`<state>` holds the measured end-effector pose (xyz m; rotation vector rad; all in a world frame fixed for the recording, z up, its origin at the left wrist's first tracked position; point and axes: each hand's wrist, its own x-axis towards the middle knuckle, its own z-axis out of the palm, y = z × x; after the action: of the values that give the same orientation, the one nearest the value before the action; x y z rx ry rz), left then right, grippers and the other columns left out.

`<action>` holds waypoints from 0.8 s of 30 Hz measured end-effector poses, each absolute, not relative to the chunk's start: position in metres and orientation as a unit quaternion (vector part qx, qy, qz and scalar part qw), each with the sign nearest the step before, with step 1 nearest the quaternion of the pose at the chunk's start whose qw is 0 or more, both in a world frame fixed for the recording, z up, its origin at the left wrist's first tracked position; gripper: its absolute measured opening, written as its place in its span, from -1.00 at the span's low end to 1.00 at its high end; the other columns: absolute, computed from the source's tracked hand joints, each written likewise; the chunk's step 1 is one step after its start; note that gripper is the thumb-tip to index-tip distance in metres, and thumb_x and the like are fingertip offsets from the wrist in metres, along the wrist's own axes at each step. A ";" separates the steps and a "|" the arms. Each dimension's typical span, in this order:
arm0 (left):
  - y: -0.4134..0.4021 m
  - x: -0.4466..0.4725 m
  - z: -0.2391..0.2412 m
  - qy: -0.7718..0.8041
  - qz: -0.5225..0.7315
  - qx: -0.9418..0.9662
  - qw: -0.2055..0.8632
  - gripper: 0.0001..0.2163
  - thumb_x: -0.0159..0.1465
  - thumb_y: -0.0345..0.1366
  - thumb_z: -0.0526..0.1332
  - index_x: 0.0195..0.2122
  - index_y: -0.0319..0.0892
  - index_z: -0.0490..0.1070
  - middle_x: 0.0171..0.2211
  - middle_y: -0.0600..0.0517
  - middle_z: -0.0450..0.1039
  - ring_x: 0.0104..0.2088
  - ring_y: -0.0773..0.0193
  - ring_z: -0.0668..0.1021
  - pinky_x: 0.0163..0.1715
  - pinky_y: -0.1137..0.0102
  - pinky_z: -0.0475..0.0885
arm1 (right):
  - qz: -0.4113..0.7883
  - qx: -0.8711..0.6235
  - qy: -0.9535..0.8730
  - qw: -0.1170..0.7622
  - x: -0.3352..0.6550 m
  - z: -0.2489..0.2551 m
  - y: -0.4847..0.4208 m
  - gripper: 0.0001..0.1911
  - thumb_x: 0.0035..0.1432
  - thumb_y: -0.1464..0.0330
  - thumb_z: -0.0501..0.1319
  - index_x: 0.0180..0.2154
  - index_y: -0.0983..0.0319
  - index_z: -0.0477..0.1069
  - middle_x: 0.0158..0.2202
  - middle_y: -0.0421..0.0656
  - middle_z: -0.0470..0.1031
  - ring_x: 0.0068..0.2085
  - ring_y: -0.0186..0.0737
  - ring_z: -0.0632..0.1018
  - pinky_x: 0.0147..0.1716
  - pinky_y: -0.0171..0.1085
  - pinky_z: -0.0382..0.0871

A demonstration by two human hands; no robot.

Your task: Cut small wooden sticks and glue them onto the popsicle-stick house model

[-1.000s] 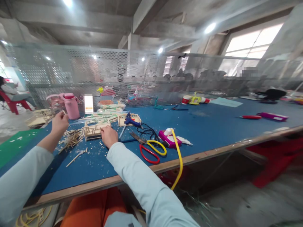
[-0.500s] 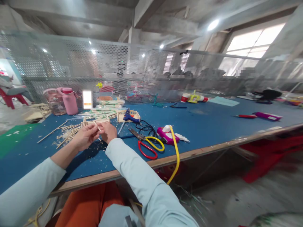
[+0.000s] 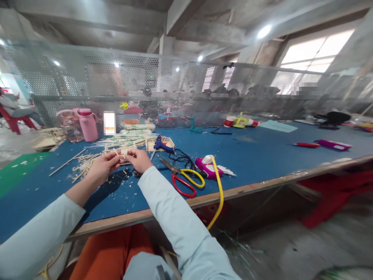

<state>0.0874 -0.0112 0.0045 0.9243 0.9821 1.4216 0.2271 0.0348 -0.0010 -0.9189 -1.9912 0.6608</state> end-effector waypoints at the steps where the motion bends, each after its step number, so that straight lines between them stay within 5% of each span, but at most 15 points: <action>1: -0.011 0.087 0.004 0.421 0.600 0.391 0.557 -0.72 -0.08 -0.39 0.36 -0.30 -0.24 0.43 -0.52 0.11 0.47 -0.53 0.51 0.48 -0.52 0.63 0.40 | 0.309 -0.341 -0.797 0.391 0.229 0.001 0.035 -0.80 0.05 0.32 0.10 -0.55 0.28 0.32 -0.65 -0.29 0.31 -0.57 -0.42 0.29 -0.51 -0.40 0.17; 9: -0.011 0.085 0.002 0.466 0.541 0.418 0.561 -0.83 -0.04 -0.36 0.34 -0.39 -0.25 0.48 -0.54 0.08 0.48 -0.53 0.45 0.49 -0.56 0.60 0.35 | 0.416 -0.310 -0.787 0.333 0.233 0.005 0.035 -0.75 -0.03 0.24 0.17 -0.51 0.32 0.40 -0.64 -0.30 0.33 -0.63 -0.48 0.23 -0.60 -0.43 0.10; 24: -0.013 0.085 0.002 0.475 0.524 0.418 0.571 -0.86 -0.11 -0.33 0.37 -0.54 -0.26 0.48 -0.63 0.10 0.43 -0.59 0.51 0.42 -0.51 0.61 0.35 | 0.274 -0.362 -0.824 0.339 0.231 0.002 0.033 -0.83 -0.04 0.37 0.20 -0.49 0.34 0.52 -0.57 -0.21 0.48 -0.51 -0.41 0.40 -0.50 -0.43 0.17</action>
<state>0.0849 -0.0126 0.0015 0.9800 1.1136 1.2295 0.2305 0.0331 0.0016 -0.9429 -2.1468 0.7127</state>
